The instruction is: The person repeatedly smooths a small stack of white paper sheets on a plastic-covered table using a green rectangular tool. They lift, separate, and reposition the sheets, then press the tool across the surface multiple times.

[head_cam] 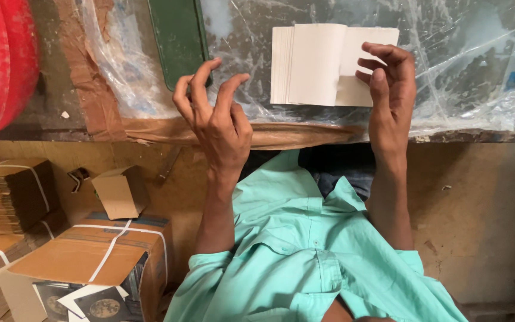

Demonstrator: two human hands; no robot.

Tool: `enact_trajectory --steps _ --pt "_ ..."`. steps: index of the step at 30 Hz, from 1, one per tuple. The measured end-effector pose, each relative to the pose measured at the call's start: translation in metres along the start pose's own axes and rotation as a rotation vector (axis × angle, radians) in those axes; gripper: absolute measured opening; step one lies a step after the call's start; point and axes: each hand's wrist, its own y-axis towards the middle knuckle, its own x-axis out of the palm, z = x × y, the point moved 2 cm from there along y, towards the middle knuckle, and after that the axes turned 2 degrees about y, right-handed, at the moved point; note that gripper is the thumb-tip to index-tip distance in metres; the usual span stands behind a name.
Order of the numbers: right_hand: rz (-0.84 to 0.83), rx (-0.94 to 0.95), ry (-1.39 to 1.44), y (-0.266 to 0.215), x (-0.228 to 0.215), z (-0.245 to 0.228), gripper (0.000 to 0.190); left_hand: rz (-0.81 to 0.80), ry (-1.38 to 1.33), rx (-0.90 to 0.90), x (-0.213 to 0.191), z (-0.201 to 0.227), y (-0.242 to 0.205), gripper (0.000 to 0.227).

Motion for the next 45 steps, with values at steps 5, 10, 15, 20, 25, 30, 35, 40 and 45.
enact_trajectory --steps 5,10,15,20,25,30,35,40,45 --pt "0.015 -0.017 -0.044 -0.003 0.0 0.005 0.04 -0.002 -0.018 0.012 0.001 0.0 -0.001 0.045" --pt "-0.01 0.007 -0.087 0.002 0.008 0.003 0.05 -0.007 -0.035 0.015 -0.001 0.002 -0.001 0.044" --pt "-0.041 0.024 -0.443 0.012 0.028 -0.006 0.068 -0.006 -0.036 0.02 -0.002 0.008 -0.001 0.043" --pt "-0.048 -0.162 -0.757 0.023 0.043 -0.011 0.072 -0.021 -0.034 0.025 -0.006 0.012 -0.001 0.042" --pt "-0.05 0.094 -0.418 0.03 0.03 -0.002 0.049 -0.005 -0.045 0.01 -0.007 0.007 -0.004 0.041" --pt "-0.1 0.148 0.004 0.029 0.014 0.005 0.039 -0.017 -0.056 -0.005 -0.001 0.004 -0.006 0.038" --pt "-0.128 0.243 0.386 0.024 0.011 0.003 0.039 -0.043 -0.226 0.011 0.009 0.016 0.002 0.026" --pt "-0.122 0.303 0.61 0.016 0.016 0.001 0.041 -0.203 -0.613 -0.049 0.013 0.038 0.011 0.027" --pt "-0.115 0.318 0.654 0.01 0.02 -0.004 0.042 -0.231 -0.809 -0.076 0.017 0.056 0.02 0.018"
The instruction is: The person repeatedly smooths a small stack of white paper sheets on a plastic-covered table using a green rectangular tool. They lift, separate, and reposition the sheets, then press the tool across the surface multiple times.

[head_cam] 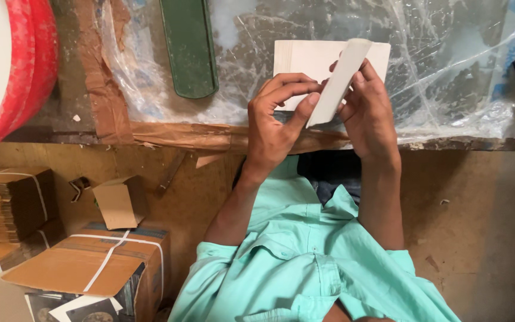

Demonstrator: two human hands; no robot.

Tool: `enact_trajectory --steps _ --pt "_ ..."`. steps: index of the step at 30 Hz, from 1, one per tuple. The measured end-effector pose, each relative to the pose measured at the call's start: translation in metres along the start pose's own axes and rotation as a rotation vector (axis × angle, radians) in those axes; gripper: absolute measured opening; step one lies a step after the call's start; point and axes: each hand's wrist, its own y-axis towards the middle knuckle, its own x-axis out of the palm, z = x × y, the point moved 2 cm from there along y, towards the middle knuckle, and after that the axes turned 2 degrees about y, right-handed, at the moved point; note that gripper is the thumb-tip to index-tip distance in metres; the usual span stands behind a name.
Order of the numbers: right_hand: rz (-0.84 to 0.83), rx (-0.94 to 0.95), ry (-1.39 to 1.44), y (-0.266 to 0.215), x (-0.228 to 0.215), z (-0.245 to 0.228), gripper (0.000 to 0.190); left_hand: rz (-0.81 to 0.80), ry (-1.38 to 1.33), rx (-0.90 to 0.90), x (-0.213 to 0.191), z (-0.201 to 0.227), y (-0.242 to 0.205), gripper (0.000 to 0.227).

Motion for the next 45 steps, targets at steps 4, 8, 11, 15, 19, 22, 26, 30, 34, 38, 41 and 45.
enact_trajectory --steps 4,8,11,15,19,22,26,30,34,38,41,45 --pt "-0.018 -0.011 -0.005 -0.003 0.005 0.004 0.053 -0.025 -0.042 -0.018 0.008 0.002 0.0 0.018" --pt "-0.045 -0.056 -0.063 -0.005 0.008 0.008 0.068 -0.039 -0.028 -0.044 0.011 0.001 -0.002 0.02" --pt "-0.065 -0.078 -0.092 -0.009 0.008 0.009 0.08 -0.06 0.015 -0.07 0.013 0.001 -0.002 0.026" --pt "-0.064 -0.083 -0.143 -0.01 0.01 0.007 0.089 -0.076 0.041 -0.009 0.015 0.005 0.0 0.033" --pt "-0.05 -0.046 -0.127 -0.01 0.01 0.005 0.093 -0.085 0.078 -0.022 0.017 0.007 0.0 0.039" --pt "-0.065 -0.047 -0.141 -0.012 0.011 0.004 0.095 -0.07 0.106 -0.05 0.016 0.006 -0.001 0.044" --pt "-0.062 0.003 -0.101 -0.019 0.009 0.004 0.096 -0.035 0.017 -0.114 0.012 0.003 -0.004 0.049" --pt "0.024 0.025 -0.144 -0.022 0.003 0.007 0.094 -0.025 -0.032 -0.101 0.011 0.006 -0.007 0.051" --pt "0.025 0.077 -0.129 -0.022 0.004 0.008 0.09 -0.066 0.031 -0.097 0.013 0.011 -0.01 0.06" --pt "-0.054 0.077 -0.219 -0.025 0.016 0.001 0.089 -0.071 0.071 -0.042 0.012 0.017 -0.01 0.068" --pt "-0.055 0.052 -0.261 -0.025 0.023 -0.005 0.085 -0.046 0.048 -0.088 0.011 0.017 -0.011 0.068" --pt "-0.015 0.012 -0.228 -0.026 0.024 -0.007 0.078 0.038 -0.01 -0.16 0.008 0.006 -0.014 0.058"
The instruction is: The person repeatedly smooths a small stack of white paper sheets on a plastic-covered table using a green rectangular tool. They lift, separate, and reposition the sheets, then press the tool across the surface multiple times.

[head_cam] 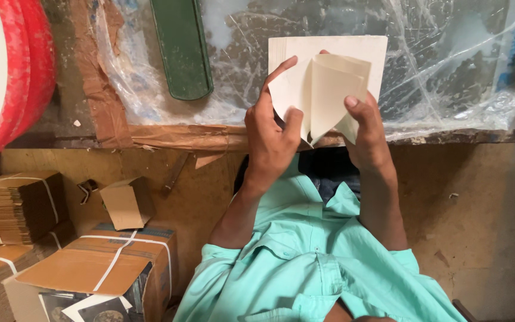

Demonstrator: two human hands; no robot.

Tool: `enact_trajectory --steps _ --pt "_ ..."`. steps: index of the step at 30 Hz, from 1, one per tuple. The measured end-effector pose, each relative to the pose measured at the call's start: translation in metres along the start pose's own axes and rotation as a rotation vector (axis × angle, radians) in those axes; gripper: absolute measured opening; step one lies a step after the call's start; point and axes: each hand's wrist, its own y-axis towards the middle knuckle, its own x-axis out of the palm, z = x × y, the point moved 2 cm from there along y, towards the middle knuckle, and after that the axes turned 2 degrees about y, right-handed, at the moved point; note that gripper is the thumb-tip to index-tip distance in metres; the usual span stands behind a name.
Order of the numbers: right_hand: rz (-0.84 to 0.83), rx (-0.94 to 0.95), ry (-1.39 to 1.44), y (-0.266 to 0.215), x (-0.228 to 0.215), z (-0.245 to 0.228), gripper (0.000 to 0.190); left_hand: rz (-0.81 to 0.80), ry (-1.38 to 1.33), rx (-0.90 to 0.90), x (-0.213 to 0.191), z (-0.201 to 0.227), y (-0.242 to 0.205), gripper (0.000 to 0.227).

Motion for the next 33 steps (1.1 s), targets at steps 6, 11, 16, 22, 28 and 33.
enact_trajectory --steps 6,11,16,22,28,33 --pt "0.097 -0.089 -0.09 -0.005 -0.018 -0.002 0.068 -0.05 -0.449 0.033 -0.001 -0.02 0.0 0.048" --pt "0.239 -0.153 -0.23 -0.001 -0.016 -0.008 0.049 -0.036 -0.374 0.062 -0.003 -0.024 -0.003 0.048" --pt "0.391 -0.621 -0.926 -0.012 0.018 -0.031 0.05 -0.047 -0.49 0.049 -0.004 -0.018 -0.001 0.051" --pt "0.254 -0.424 -0.802 -0.021 0.023 -0.029 0.029 -0.076 -0.492 0.082 -0.006 -0.007 -0.007 0.052" --pt "0.297 -0.328 -0.72 -0.016 -0.015 -0.038 0.022 0.064 -0.374 0.098 -0.035 -0.002 -0.01 0.051" --pt "-0.275 0.145 -1.008 0.016 -0.074 -0.091 0.032 0.302 -0.226 0.169 -0.105 -0.005 -0.012 0.055"
